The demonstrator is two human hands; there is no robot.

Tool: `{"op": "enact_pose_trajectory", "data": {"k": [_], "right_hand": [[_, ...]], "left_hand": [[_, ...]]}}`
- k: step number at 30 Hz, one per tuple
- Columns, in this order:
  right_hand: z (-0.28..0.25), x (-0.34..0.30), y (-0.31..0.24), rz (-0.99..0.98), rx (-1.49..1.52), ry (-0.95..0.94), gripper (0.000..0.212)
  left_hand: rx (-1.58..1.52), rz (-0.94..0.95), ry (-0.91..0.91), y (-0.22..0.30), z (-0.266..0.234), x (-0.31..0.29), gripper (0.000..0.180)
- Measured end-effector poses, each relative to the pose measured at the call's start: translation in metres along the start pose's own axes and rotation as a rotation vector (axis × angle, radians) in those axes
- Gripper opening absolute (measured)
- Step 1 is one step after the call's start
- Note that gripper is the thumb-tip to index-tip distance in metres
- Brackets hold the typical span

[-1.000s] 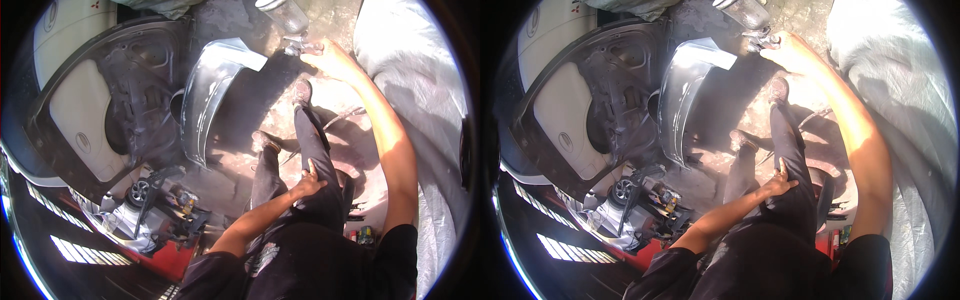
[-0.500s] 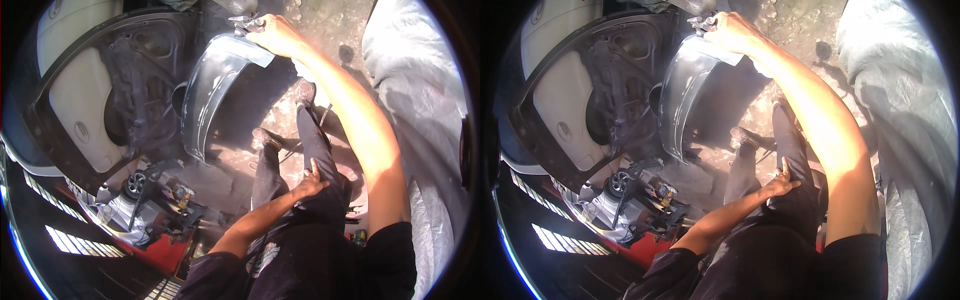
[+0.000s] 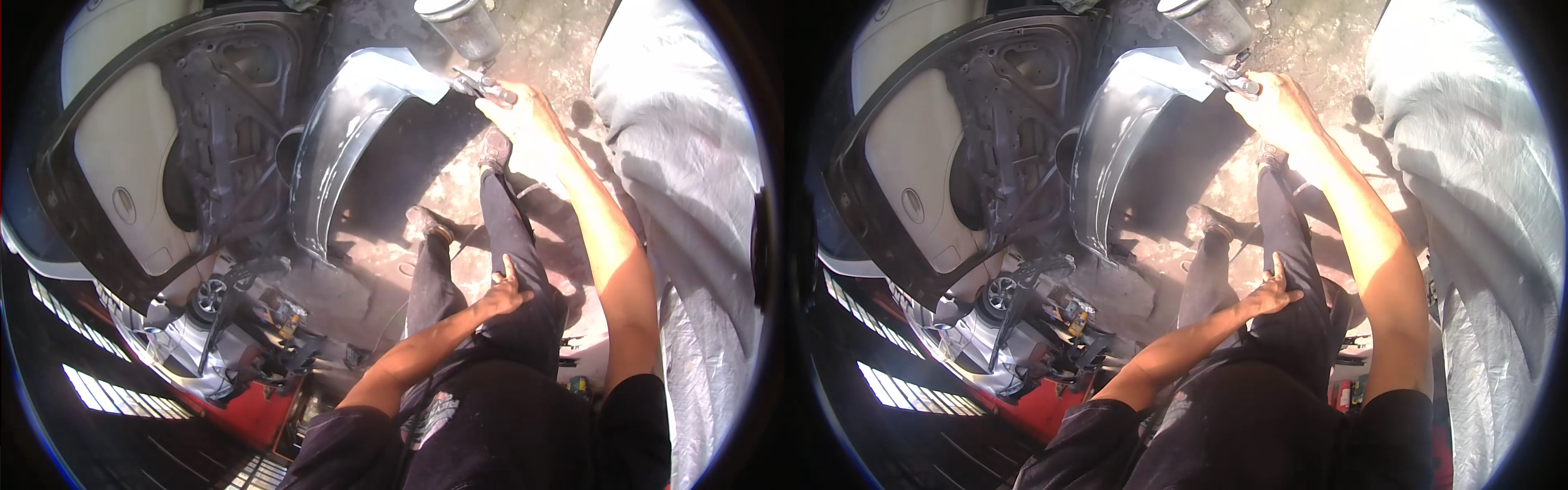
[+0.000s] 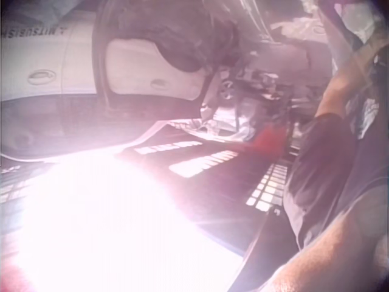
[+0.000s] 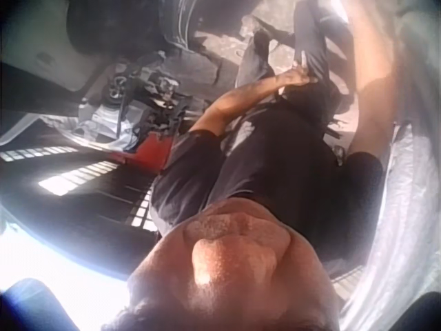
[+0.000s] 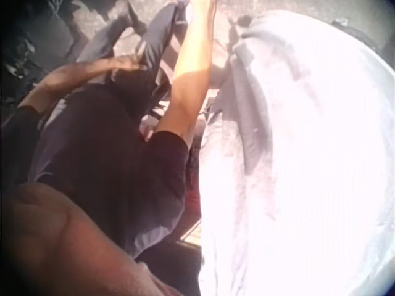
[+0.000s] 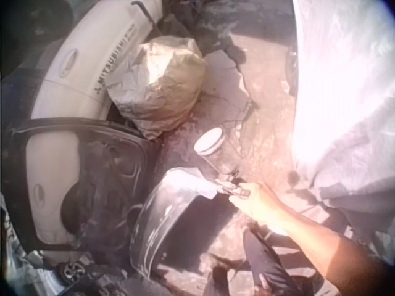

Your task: The person uses a spray gun to apply white paint to a car bumper and a fender liner in a workshop. They handle the parts by hand, rotating them to ensure even coverage on all surfaces.

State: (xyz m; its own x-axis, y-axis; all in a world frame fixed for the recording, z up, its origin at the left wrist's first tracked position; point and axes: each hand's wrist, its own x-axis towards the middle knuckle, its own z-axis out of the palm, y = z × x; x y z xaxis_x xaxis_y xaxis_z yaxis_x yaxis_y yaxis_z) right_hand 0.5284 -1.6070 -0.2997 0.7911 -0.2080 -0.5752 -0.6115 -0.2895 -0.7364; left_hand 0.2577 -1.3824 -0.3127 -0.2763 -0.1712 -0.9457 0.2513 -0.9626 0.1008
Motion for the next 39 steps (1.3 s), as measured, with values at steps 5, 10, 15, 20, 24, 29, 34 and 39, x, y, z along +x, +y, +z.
{"op": "enact_pose_trajectory", "data": {"k": [5, 10, 15, 20, 24, 29, 34, 39], "right_hand": [[0.026, -0.034, 0.006, 0.022, 0.068, -0.198, 0.053], [0.022, -0.046, 0.007, 0.05, 0.054, -0.044, 0.047], [0.019, -0.054, 0.007, 0.086, 0.02, 0.143, 0.034], [0.044, -0.069, 0.02, 0.029, -0.001, 0.017, 0.03], [0.059, -0.083, 0.037, -0.036, 0.05, 0.067, 0.031], [0.058, -0.083, 0.036, 0.149, 0.016, 0.137, 0.039], [0.078, -0.097, 0.033, 0.119, 0.085, 0.294, 0.04], [0.147, -0.109, 0.025, -0.043, 0.116, 0.188, 0.042]], "left_hand": [[-0.02, 0.003, -0.018, -0.012, 0.001, 0.004, 0.131], [-0.009, 0.024, -0.029, -0.02, 0.002, 0.003, 0.131], [0.001, 0.037, -0.035, -0.028, 0.004, 0.001, 0.132], [-0.007, 0.065, -0.014, -0.037, 0.002, 0.0, 0.13], [0.01, 0.125, 0.052, -0.051, 0.004, -0.002, 0.126], [-0.019, 0.189, 0.137, -0.068, 0.002, -0.009, 0.117], [-0.062, 0.353, 0.196, -0.115, -0.01, -0.016, 0.097], [0.148, 0.201, 0.333, -0.189, -0.023, -0.038, 0.078]]}}
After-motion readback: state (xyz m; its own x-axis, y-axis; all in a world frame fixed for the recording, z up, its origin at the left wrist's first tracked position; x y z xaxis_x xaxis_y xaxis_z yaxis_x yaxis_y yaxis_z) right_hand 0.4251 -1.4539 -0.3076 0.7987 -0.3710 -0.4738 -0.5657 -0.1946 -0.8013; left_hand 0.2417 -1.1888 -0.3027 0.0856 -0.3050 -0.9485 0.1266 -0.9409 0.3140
